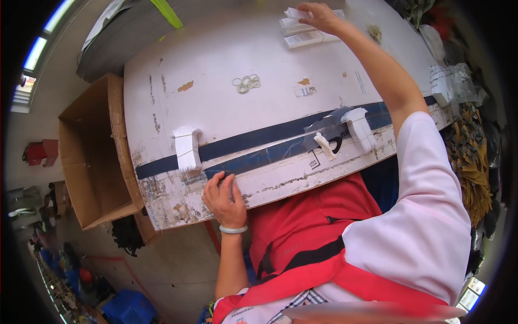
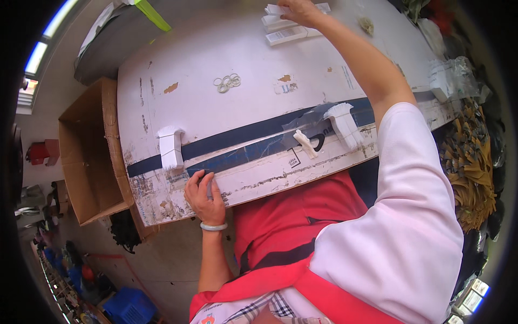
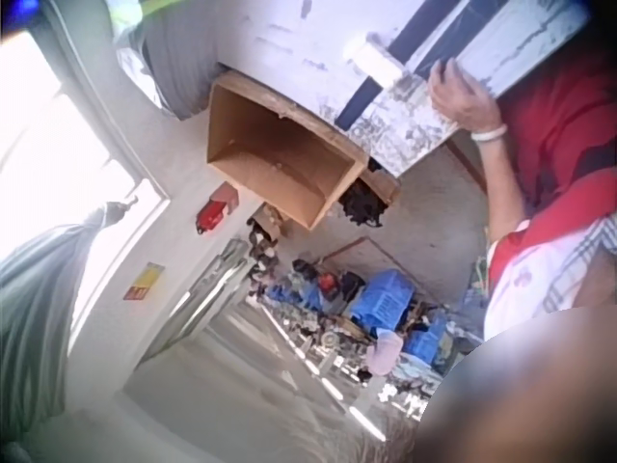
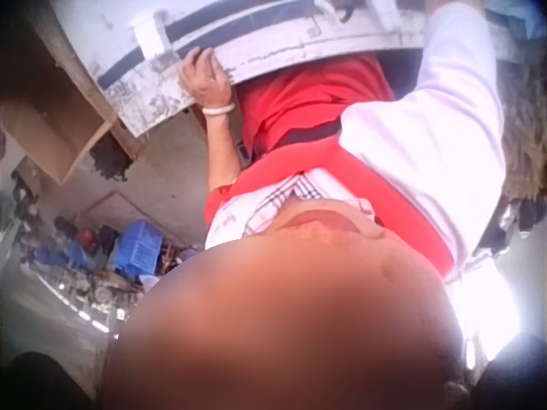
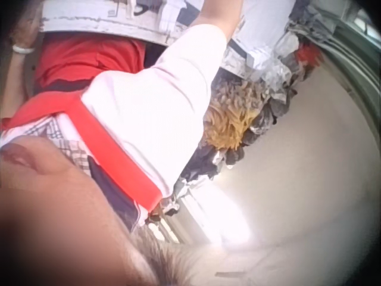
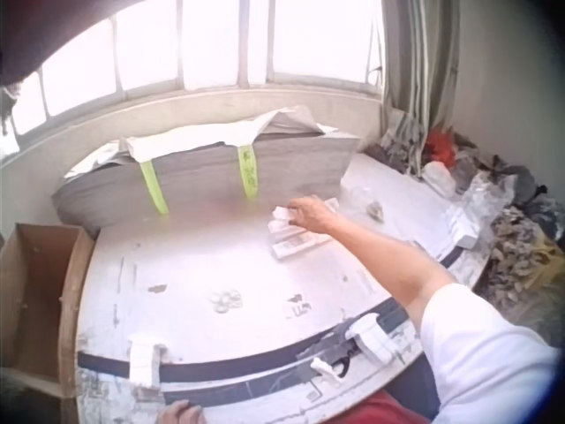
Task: The recorder prepares a mug and then folds a long strip of printed product labels into a neat stack at a workshop table.
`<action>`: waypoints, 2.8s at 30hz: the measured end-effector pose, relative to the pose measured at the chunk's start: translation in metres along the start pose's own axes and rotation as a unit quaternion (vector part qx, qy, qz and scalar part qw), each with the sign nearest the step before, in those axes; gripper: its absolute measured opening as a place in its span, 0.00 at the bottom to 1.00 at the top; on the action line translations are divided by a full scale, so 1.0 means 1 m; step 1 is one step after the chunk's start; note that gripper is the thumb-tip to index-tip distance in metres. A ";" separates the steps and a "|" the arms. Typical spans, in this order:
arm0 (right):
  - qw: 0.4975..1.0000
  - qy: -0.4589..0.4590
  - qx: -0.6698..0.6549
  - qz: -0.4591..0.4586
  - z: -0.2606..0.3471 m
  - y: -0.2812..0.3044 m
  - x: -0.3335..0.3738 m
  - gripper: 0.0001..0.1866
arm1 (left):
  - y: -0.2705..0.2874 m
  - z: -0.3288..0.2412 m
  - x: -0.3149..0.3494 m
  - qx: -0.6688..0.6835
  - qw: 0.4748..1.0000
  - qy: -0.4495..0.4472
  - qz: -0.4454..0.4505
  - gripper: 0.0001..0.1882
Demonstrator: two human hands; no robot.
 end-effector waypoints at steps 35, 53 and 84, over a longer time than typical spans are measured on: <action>0.710 -0.245 -0.620 0.227 0.298 0.085 0.273 0.20 | 0.024 -0.076 0.017 0.683 0.585 0.366 0.242 0.20; 0.886 -0.033 -0.459 -0.057 0.309 0.068 0.269 0.04 | 0.004 -0.068 0.044 0.660 0.545 0.443 0.265 0.18; 0.752 -0.289 -0.573 0.154 0.265 0.066 0.225 0.29 | -0.020 -0.082 0.093 0.547 0.622 0.479 0.290 0.15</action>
Point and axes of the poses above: each hand's wrist, its own x-axis away from the middle knuckle, its own y-axis out of the back of the hand, z = x × y, the point moved 2 cm from there along -x, towards the middle knuckle, and after that the axes turned 11 degrees about -z, right-handed, at the moved point
